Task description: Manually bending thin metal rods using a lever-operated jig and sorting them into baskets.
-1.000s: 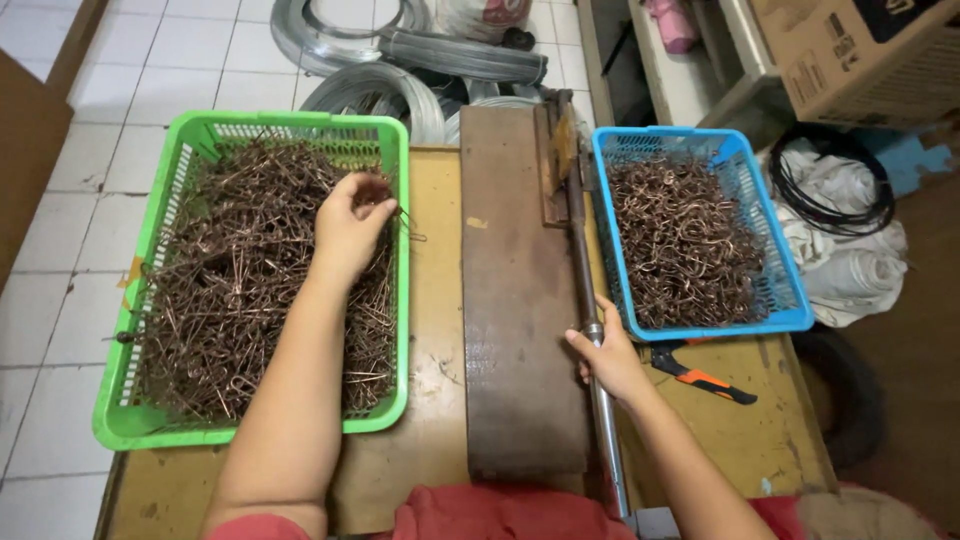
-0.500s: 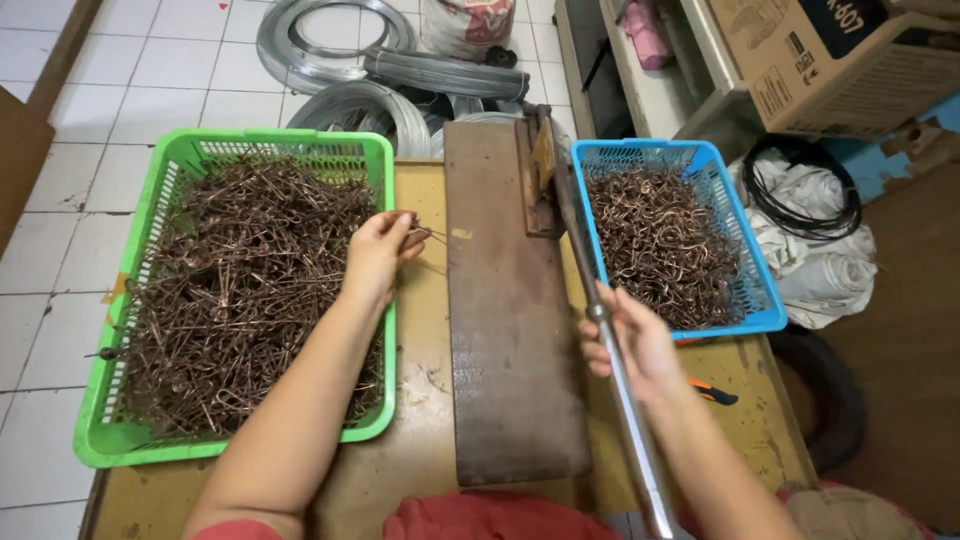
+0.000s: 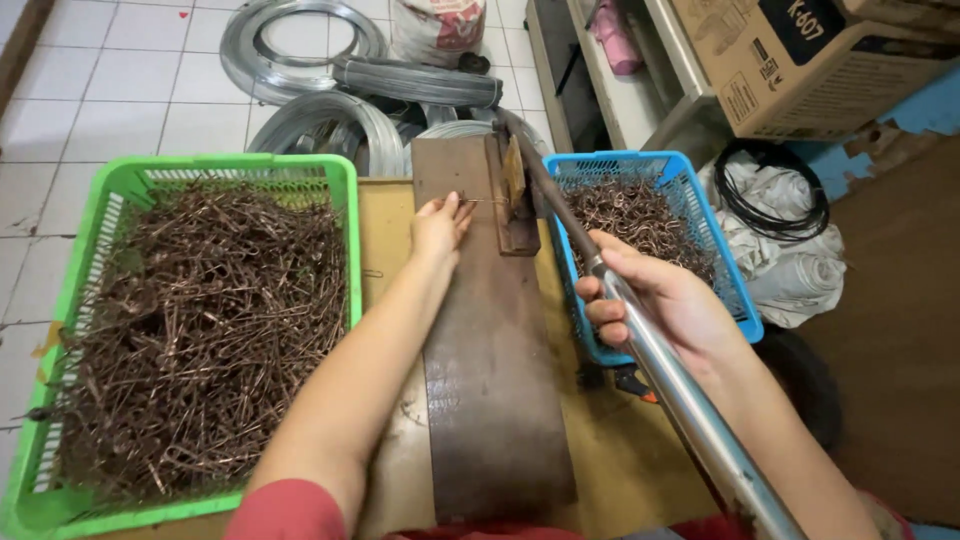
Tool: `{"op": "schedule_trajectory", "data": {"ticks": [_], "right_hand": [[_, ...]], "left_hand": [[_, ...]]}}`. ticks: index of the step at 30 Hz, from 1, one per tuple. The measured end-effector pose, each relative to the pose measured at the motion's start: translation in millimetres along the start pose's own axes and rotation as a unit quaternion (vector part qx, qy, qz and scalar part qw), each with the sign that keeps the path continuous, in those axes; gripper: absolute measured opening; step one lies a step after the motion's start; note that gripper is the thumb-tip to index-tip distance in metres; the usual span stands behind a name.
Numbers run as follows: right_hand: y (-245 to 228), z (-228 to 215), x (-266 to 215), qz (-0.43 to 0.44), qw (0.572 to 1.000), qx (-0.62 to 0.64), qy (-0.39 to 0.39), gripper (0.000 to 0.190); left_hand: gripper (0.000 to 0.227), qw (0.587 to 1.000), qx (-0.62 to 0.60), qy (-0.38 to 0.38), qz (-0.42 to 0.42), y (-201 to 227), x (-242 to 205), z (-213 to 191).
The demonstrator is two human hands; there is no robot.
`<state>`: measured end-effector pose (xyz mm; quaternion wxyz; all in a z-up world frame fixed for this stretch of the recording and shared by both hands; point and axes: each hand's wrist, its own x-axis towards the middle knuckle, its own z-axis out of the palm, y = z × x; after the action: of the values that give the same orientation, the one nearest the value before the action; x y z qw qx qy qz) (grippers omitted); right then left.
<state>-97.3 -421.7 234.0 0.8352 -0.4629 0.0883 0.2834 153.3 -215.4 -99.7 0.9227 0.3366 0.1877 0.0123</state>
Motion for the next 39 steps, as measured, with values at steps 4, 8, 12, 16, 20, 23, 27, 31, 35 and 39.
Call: {"op": "schedule_trajectory", "data": {"ticks": [4,8,12,16,20,23,27,31,35,39], "right_hand": [[2,-4,-3,-0.002,1.0,0.004,0.006,0.069],[1,-2,-3,-0.011,0.999,-0.029,0.013,0.074],[0,3,-3,-0.014,0.998,-0.051,0.024,0.075],[1,5,-3,-0.016,0.998,-0.047,0.025,0.075],[7,-1,-3,-0.015,0.998,-0.048,0.04,0.078],[14,-9,-3,-0.01,0.997,-0.054,0.045,0.08],[26,-11,-5,0.002,0.998,-0.049,0.05,0.077],[37,-19,-3,0.016,0.997,-0.048,0.054,0.074],[38,-20,-2,0.014,0.996,-0.058,0.059,0.071],[39,-16,-3,0.01,0.996,-0.064,0.067,0.071]], "left_hand": [[0.037,0.998,0.028,0.051,0.033,-39,31,7],[0.03,0.995,0.054,0.067,0.058,-26,16,17],[0.027,0.998,-0.022,0.058,0.023,-37,29,1],[0.026,1.0,-0.01,0.023,0.016,-48,48,-4],[0.03,0.999,0.037,-0.033,-0.02,-44,16,11],[0.034,0.996,0.063,-0.055,-0.044,-42,11,11],[0.041,0.994,0.051,-0.069,-0.062,-48,31,5],[0.04,0.994,0.044,-0.07,-0.075,-50,44,3],[0.04,0.995,0.043,-0.054,-0.078,-45,42,3],[0.039,0.992,0.052,-0.061,-0.096,-36,29,9]]}}
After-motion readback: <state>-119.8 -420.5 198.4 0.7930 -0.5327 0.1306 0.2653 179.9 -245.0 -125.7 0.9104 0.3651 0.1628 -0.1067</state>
